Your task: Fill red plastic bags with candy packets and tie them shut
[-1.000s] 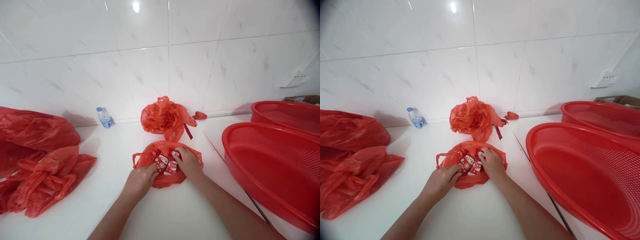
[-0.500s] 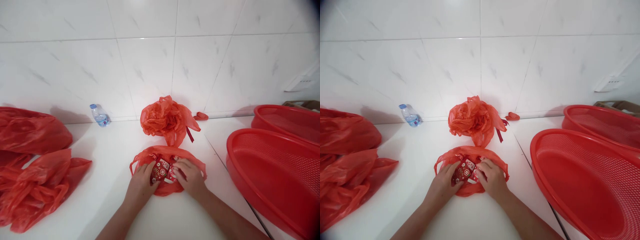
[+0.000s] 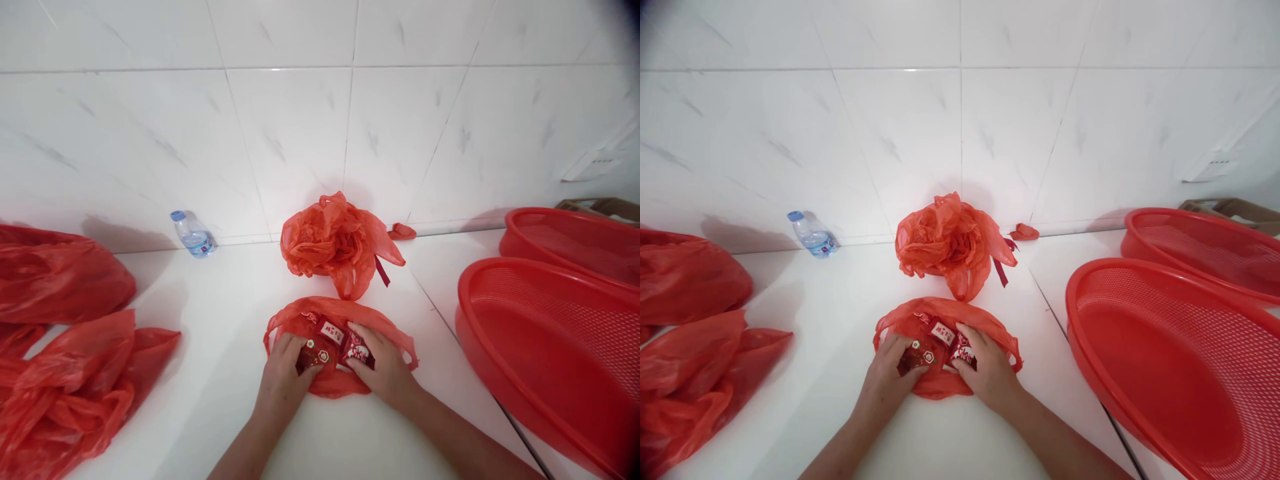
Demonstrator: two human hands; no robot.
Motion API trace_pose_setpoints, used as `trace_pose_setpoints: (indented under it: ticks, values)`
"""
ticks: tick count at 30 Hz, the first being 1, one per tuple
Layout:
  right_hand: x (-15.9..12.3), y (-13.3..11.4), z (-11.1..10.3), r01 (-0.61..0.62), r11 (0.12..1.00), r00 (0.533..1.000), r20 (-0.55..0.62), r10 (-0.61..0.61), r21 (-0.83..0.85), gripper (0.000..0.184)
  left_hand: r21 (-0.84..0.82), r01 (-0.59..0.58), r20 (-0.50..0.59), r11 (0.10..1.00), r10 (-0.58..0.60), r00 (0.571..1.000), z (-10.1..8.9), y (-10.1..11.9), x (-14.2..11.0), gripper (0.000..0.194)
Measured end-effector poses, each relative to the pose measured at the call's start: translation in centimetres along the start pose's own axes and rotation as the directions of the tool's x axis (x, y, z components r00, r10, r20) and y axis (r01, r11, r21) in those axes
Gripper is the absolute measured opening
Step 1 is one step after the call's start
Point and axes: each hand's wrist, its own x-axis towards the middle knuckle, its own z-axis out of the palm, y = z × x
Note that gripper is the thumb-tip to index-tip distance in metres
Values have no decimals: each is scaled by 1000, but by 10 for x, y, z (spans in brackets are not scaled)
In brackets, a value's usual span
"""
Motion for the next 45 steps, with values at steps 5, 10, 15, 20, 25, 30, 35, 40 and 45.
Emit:
trace_pose_setpoints:
  ticks: [5, 10, 15, 20, 25, 30, 35, 40, 45]
  values:
    - [1, 2, -2, 32, 987, 994, -108, -15, 155, 37, -5, -16, 27, 1000, 16, 1000, -2, 6, 0, 18]
    - [3, 2, -3, -5, 944, 989, -139, 54, 330, 29, -10, -6, 45, 1000, 7, 999, -1, 9, -3, 4]
    - [6, 1, -4, -23, 919, 987, -140, 85, 393, 26, -56, -24, -20, 998, 23, 1000, 0, 9, -5, 5]
    - [8, -1, -6, -32, 932, 982, -164, 97, 361, 21, -25, -90, -91, 996, 88, 992, -6, 19, 1, 7]
    - [8, 5, -5, 25, 966, 981, -192, 26, 256, 23, 52, -214, 187, 975, 201, 962, -17, 37, 19, 21]
    - [13, 14, -2, 76, 989, 988, -141, -58, 124, 23, 134, -298, 145, 945, 279, 949, -15, 33, 33, 20]
    - [17, 17, 3, 100, 994, 989, -115, -93, 53, 25, 159, -362, 159, 919, 338, 928, 3, 16, 45, 36]
    - [18, 15, 4, 132, 991, 987, -91, -130, 18, 24, 142, -350, 204, 926, 318, 926, 14, 10, 48, 48]
    - [17, 12, 2, 121, 992, 992, -37, -122, -27, 23, 122, -241, 157, 963, 221, 963, 15, 5, 47, 53]
